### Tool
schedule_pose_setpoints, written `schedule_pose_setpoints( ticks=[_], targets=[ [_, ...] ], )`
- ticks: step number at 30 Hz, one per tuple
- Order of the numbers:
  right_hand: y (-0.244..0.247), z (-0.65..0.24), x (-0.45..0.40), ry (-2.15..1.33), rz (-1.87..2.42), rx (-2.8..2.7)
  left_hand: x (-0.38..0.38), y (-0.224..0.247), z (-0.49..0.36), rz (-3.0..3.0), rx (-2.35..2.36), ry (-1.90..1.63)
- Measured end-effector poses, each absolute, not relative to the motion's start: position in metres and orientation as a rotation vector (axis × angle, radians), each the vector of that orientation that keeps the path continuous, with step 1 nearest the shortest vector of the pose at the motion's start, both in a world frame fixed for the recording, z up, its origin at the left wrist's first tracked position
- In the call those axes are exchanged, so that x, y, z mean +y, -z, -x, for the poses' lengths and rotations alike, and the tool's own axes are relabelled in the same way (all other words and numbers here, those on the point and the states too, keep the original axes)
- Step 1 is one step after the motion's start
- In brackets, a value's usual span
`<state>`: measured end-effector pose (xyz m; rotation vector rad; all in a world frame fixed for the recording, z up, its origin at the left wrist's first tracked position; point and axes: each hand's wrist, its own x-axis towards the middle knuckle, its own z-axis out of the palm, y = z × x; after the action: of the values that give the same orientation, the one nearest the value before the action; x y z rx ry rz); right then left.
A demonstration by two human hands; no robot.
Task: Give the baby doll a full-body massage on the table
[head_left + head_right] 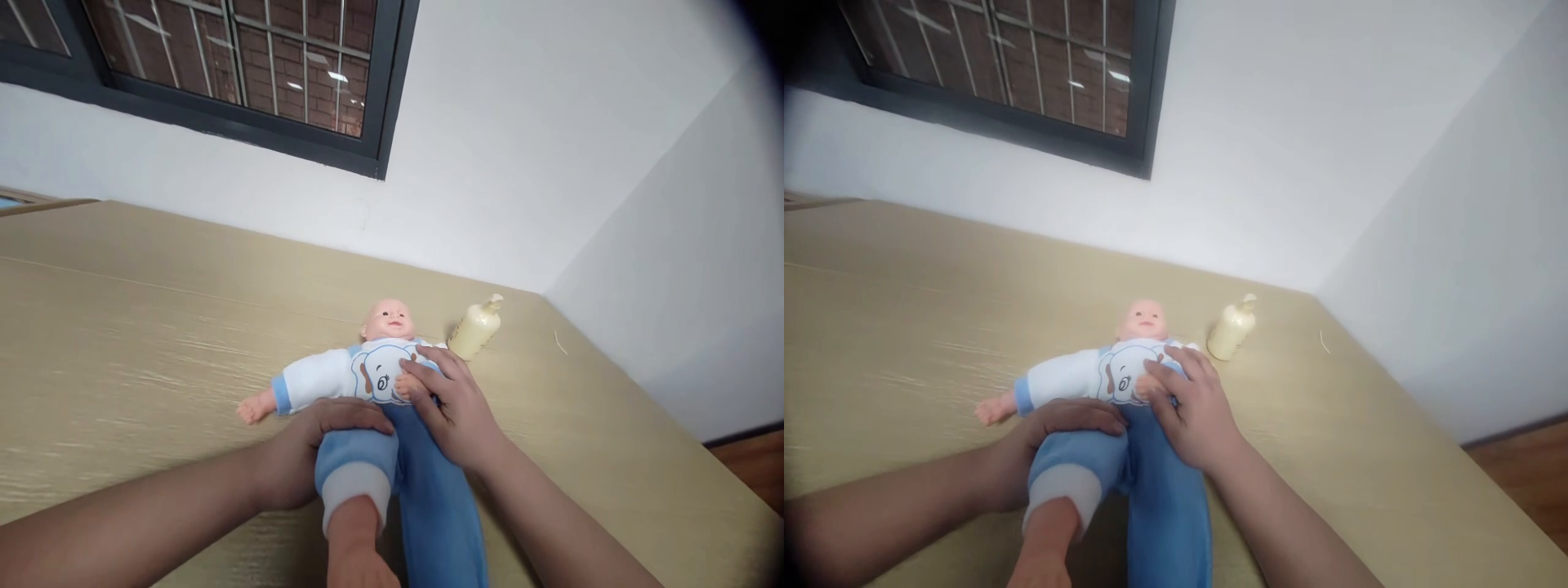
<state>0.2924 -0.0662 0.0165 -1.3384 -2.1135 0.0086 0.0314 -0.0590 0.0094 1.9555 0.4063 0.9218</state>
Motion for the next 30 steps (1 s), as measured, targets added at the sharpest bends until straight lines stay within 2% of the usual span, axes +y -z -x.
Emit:
schedule_pose_setpoints(
  ticks=[6,10,18,22,30],
  targets=[
    [-0.002,-0.318,-0.055,-0.308,1.223,-1.745,-0.081,-0.011,-0.025,-2.155,0.276,-0.885],
    [0.005,-0.344,-0.041,-0.471,1.376,-1.384,-0.089,-0.008,-0.024,-2.345,0.229,-0.854],
    [0.017,-0.375,-0.025,-1.076,1.211,-0.879,-0.086,-0.008,-0.016,-2.757,0.306,-0.705],
    [0.011,-0.381,-0.028,-1.12,1.081,-0.764,-0.077,-0.011,-0.008,-2.766,0.431,-0.699],
    [0.011,-0.39,-0.028,-1.088,1.158,-0.886,-0.064,-0.026,0.007,-2.691,0.563,-0.525]
  ],
)
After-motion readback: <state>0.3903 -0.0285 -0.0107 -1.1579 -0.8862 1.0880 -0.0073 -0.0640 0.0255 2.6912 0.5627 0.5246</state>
